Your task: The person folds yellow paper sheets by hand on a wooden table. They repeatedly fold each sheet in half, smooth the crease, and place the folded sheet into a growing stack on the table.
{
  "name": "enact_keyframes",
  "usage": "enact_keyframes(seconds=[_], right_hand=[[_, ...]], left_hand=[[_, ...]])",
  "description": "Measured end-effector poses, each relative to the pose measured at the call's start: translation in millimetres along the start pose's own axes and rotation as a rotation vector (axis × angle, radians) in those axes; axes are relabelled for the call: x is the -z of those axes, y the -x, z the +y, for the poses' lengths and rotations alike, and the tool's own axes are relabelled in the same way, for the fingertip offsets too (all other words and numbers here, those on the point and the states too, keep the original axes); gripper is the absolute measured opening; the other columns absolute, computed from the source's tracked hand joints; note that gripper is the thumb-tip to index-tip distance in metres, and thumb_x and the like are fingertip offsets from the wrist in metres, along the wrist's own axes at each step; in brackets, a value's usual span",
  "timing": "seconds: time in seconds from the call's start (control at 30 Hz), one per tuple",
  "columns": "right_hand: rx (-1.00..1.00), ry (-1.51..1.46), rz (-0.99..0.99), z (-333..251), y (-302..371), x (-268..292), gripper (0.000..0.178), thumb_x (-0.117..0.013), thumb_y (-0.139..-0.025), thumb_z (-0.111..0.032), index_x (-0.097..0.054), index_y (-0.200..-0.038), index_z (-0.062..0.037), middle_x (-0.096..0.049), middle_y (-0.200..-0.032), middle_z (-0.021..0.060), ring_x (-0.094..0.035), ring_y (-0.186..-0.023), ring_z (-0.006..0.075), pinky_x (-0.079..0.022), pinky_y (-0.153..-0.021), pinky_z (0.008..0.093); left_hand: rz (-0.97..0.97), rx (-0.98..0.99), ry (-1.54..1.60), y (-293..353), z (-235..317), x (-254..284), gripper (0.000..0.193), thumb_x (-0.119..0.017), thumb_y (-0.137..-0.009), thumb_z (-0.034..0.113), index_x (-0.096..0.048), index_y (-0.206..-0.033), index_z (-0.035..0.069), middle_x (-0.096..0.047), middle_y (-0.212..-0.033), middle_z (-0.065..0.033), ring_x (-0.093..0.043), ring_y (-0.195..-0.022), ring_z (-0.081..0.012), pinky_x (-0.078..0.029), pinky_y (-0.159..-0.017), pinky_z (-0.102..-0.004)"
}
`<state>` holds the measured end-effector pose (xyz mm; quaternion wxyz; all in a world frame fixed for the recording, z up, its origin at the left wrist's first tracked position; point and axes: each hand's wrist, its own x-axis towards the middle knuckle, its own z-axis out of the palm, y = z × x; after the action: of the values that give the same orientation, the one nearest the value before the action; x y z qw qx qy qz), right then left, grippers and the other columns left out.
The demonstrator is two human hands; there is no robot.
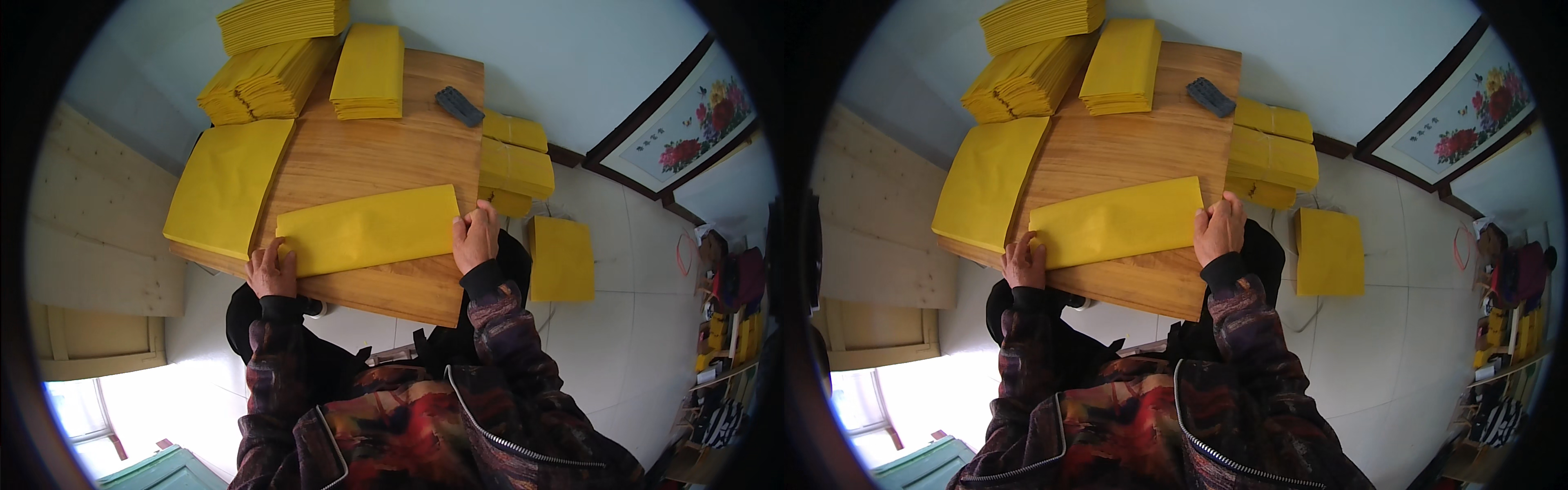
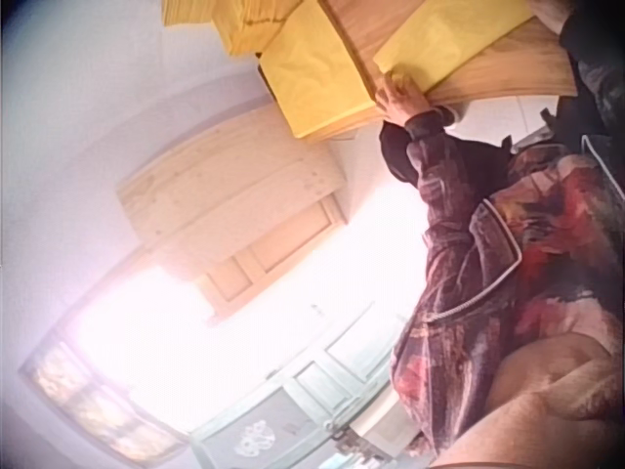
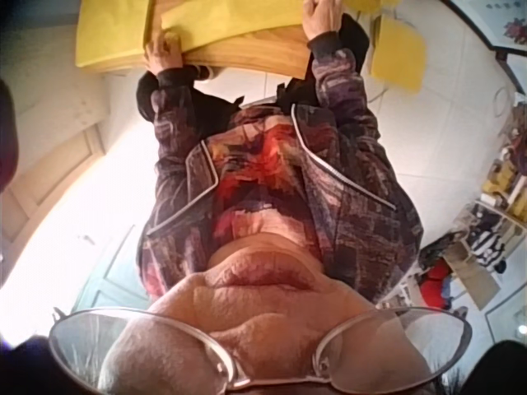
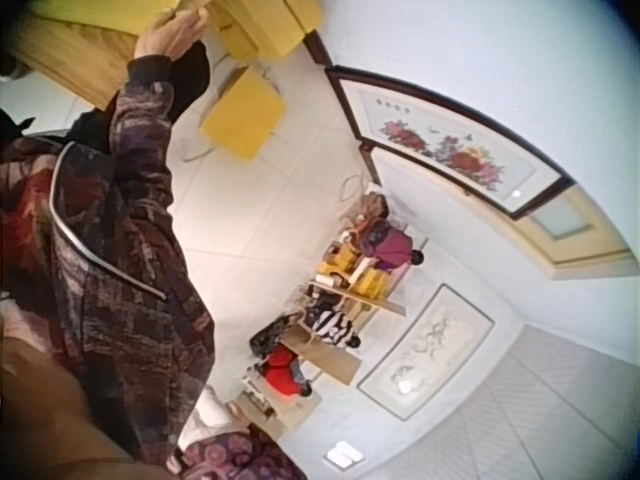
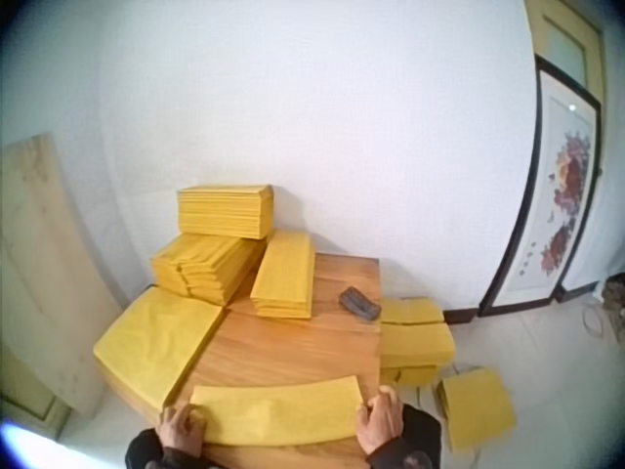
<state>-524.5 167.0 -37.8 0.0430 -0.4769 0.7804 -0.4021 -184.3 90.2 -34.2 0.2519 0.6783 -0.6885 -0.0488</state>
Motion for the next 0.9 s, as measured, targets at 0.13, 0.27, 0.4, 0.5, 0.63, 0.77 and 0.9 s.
enact_keyframes(seconds=[0.13,0.27,0.4,0.5,0.63,0.77,0.9], right_hand=[[0.012,0.001,0.015,3,0,-3,0.016,-0.063,-0.083,-0.01,-0.051,-0.083,-0.0002,-0.048,-0.126,0.0255,-0.047,-0.114,0.0433,-0.039,-0.097,0.0477],[0.037,-0.024,0.028,8,0,-6,0.015,-0.063,-0.082,-0.01,-0.051,-0.085,-0.0012,-0.05,-0.123,0.0249,-0.047,-0.114,0.0434,-0.039,-0.097,0.0478],[0.177,0.014,0.06,11,-4,-8,0.014,-0.061,-0.083,-0.006,-0.05,-0.09,-0.0019,-0.05,-0.119,0.0241,-0.047,-0.114,0.043,-0.039,-0.096,0.0479],[0.205,0.005,0.051,11,-3,-6,0.013,-0.059,-0.085,-0.004,-0.049,-0.093,-0.0025,-0.049,-0.12,0.0244,-0.047,-0.114,0.0428,-0.04,-0.095,0.0468],[0.159,-0.015,0.043,8,1,-6,0.014,-0.06,-0.088,-0.008,-0.048,-0.093,-0.0019,-0.045,-0.127,0.0237,-0.049,-0.114,0.0413,-0.043,-0.092,0.0447],[0.108,-0.043,0.008,7,2,-3,0.014,-0.06,-0.089,-0.009,-0.047,-0.092,-0.0015,-0.043,-0.13,0.0232,-0.05,-0.115,0.0398,-0.044,-0.09,0.0439],[0.093,-0.084,0.023,6,2,-4,0.015,-0.06,-0.089,-0.008,-0.047,-0.089,-0.0009,-0.044,-0.128,0.0236,-0.049,-0.115,0.0395,-0.043,-0.09,0.0436]], left_hand=[[0.006,-0.024,0.017,-2,0,0,0.036,-0.071,-0.076,0.023,-0.067,-0.112,0.02,-0.057,-0.09,-0.0048,-0.053,-0.092,-0.0282,-0.042,-0.086,-0.0418],[0.032,-0.072,0.087,-5,0,-3,0.037,-0.071,-0.076,0.02,-0.066,-0.112,0.017,-0.059,-0.095,-0.0075,-0.054,-0.096,-0.031,-0.044,-0.087,-0.0419],[0.085,-0.114,0.197,-5,0,-6,0.038,-0.072,-0.074,0.013,-0.064,-0.111,0.008,-0.06,-0.102,-0.0132,-0.055,-0.101,-0.0349,-0.045,-0.089,-0.0422],[0.083,-0.045,0.307,-3,3,-5,0.034,-0.072,-0.075,0.014,-0.065,-0.108,0.007,-0.06,-0.099,-0.0128,-0.056,-0.094,-0.0326,-0.047,-0.083,-0.0395],[0.07,-0.042,0.275,-3,10,-1,0.037,-0.069,-0.078,0.012,-0.062,-0.113,0.007,-0.059,-0.097,-0.0109,-0.058,-0.088,-0.0286,-0.049,-0.077,-0.0352],[0.052,0.013,0.264,-6,18,3,0.047,-0.071,-0.075,0.013,-0.058,-0.12,0.01,-0.06,-0.102,-0.0118,-0.058,-0.097,-0.0311,-0.048,-0.083,-0.0383],[0.042,0.086,0.318,-9,19,3,0.053,-0.072,-0.075,0.015,-0.055,-0.124,0.008,-0.06,-0.103,-0.0127,-0.058,-0.098,-0.0312,-0.049,-0.084,-0.0396]])
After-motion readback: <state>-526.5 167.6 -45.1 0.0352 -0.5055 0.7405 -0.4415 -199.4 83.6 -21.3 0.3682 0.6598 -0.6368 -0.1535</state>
